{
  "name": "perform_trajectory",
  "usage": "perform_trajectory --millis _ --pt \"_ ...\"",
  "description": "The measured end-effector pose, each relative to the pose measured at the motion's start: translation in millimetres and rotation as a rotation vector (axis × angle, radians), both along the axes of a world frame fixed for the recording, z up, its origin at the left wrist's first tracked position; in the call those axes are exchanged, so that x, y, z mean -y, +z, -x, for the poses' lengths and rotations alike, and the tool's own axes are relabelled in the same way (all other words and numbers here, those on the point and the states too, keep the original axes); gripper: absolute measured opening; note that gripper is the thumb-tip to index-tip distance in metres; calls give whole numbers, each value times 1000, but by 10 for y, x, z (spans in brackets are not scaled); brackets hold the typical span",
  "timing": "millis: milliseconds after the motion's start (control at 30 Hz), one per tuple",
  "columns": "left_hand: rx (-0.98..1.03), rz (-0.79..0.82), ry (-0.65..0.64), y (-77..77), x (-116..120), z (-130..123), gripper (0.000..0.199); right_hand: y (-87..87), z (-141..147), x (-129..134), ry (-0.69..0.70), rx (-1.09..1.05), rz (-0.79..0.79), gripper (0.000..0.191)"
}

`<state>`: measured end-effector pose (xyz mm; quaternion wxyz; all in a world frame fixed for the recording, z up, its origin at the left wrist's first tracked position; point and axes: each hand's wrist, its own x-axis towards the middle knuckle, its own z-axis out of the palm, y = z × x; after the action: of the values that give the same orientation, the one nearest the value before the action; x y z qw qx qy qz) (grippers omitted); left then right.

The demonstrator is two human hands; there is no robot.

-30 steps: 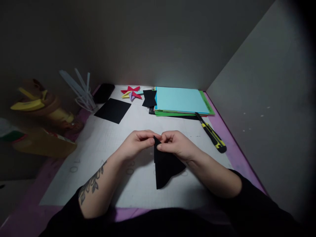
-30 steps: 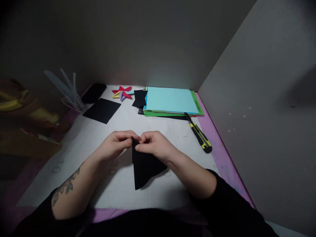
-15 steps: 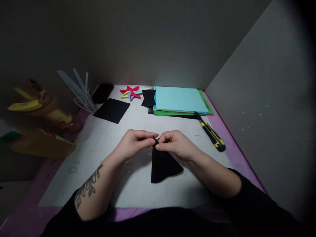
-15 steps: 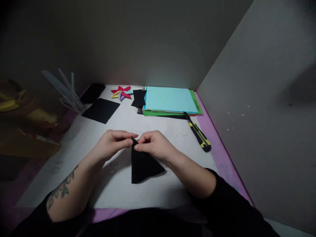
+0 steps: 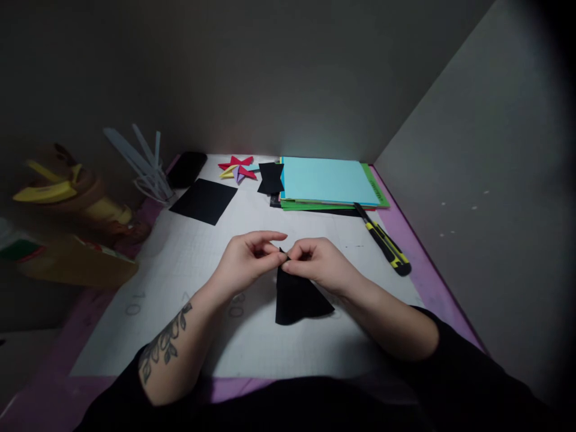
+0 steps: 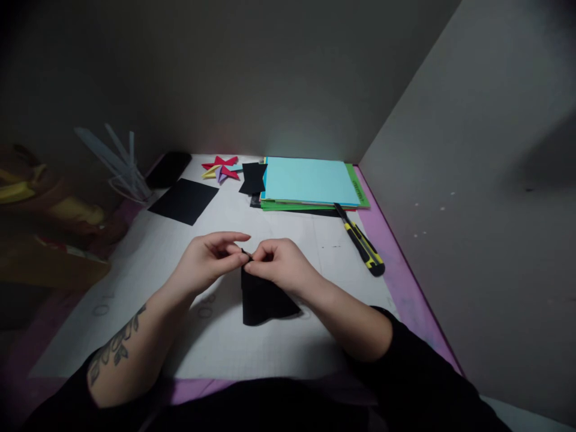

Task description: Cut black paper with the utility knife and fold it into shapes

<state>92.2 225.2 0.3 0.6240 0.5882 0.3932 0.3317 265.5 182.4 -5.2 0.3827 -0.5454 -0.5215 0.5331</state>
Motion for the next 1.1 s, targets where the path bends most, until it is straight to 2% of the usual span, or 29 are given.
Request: perform_trajectory --millis 133,267,333,467,567,767,933,1033,1100 --pt "66 22 25 -29 -2 -21 37 -3 30 2 5 -60 -17 22" --pt "121 63 32 -65 -25 -27 36 -19 49 -4 50 -175 36 25" --pt "131 67 32 -80 -30 -29 35 -43 51 -5 81 -134 56 24" --pt "134 59 29 -98 -29 -35 32 -88 43 -1 97 -35 51 33" --pt "145 65 28 -98 -24 -42 32 -89 33 0 72 10 24 30" --pt "115 -4 55 -61 18 -54 25 -57 35 -7 71 68 -21 27" --pt "110 -10 96 -77 38 -71 32 -16 7 -26 11 121 -40 26" --pt "53 -14 87 -99 40 -88 25 26 -46 -44 -32 189 -78 26" --pt "24 -22 82 -102 42 -96 21 49 -77 -51 -2 246 -94 27"
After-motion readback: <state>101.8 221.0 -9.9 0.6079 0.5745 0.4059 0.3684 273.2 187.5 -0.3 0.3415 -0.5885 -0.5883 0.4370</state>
